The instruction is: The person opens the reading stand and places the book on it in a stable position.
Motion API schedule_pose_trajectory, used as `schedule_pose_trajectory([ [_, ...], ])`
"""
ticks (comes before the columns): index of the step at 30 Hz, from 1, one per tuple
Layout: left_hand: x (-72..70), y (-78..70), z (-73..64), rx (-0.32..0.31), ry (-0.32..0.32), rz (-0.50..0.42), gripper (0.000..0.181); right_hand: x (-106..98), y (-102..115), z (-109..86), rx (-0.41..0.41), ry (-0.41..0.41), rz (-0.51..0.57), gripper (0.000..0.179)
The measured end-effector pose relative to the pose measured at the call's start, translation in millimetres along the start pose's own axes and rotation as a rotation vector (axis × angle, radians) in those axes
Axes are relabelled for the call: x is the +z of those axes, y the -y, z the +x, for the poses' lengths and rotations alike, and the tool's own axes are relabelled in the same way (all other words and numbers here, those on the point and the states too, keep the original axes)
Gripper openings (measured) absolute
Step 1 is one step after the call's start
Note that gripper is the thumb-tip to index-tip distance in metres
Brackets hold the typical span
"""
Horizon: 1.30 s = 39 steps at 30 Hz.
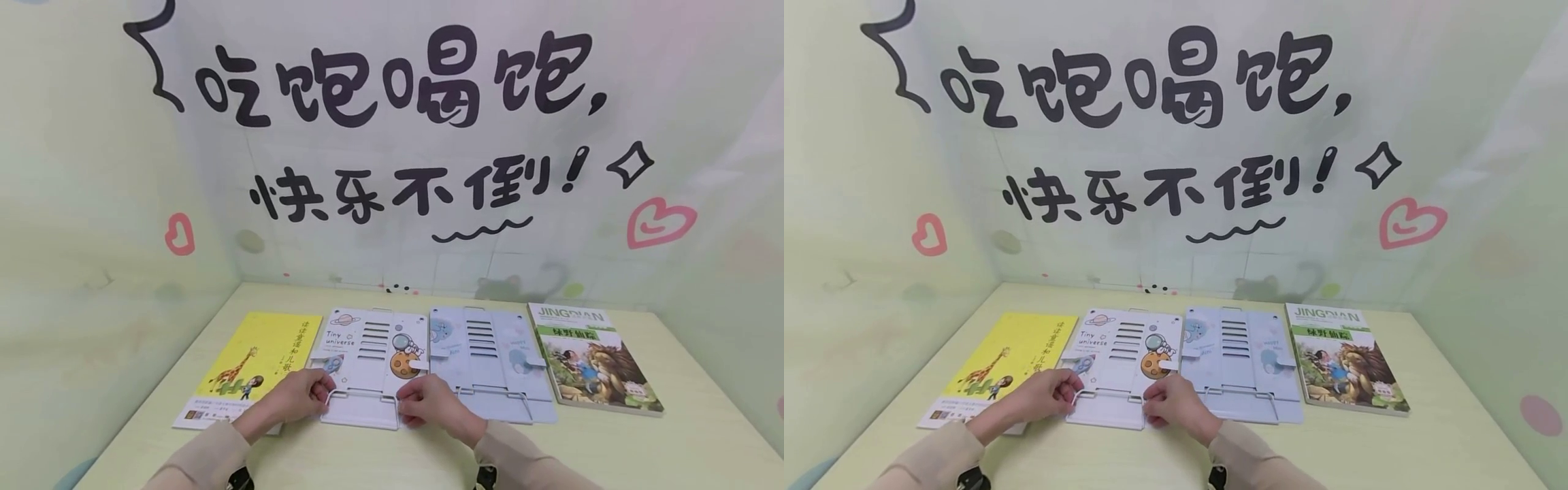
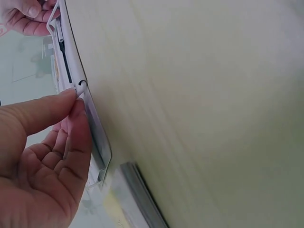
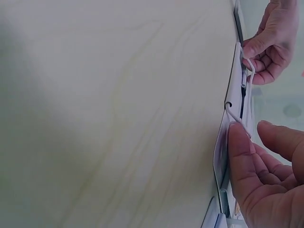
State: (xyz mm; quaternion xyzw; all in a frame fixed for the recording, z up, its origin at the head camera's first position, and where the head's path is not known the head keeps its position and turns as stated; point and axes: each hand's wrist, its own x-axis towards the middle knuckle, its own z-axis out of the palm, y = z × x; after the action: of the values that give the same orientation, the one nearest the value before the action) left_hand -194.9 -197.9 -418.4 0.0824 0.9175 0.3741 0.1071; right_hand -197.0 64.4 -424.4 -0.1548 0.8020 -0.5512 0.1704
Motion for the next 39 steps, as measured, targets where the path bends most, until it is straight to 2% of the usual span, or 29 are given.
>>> schedule_pose_trajectory([
  [3,1.3,0.0,-0.2,-0.001,0.000,-0.015,0.026,2.7,0.4,0.7,0.008,0.000,0.012,0.019],
  [13,2.2,-1.3,-3.5,0.061,-0.026,-0.011,0.026,10.6,0.1,3.4,-0.020,-0.031,-0.033,0.014],
  [19,2.0,-0.5,-6.0,0.104,-0.040,-0.027,0.028,11.0,2.9,1.4,-0.098,-0.023,-0.155,0.013],
  [26,0.4,2.0,-8.8,0.198,-0.035,0.015,0.027,11.5,3.6,-2.3,-0.228,-0.052,-0.359,0.016],
  [32,-1.7,4.5,-11.0,0.249,-0.021,0.052,0.028,12.9,5.2,-5.2,-0.254,-0.035,-0.430,0.019],
  [39,-5.2,6.6,-12.0,0.353,-0.001,0.082,0.027,13.1,7.7,-8.9,-0.322,-0.036,-0.531,0.019],
])
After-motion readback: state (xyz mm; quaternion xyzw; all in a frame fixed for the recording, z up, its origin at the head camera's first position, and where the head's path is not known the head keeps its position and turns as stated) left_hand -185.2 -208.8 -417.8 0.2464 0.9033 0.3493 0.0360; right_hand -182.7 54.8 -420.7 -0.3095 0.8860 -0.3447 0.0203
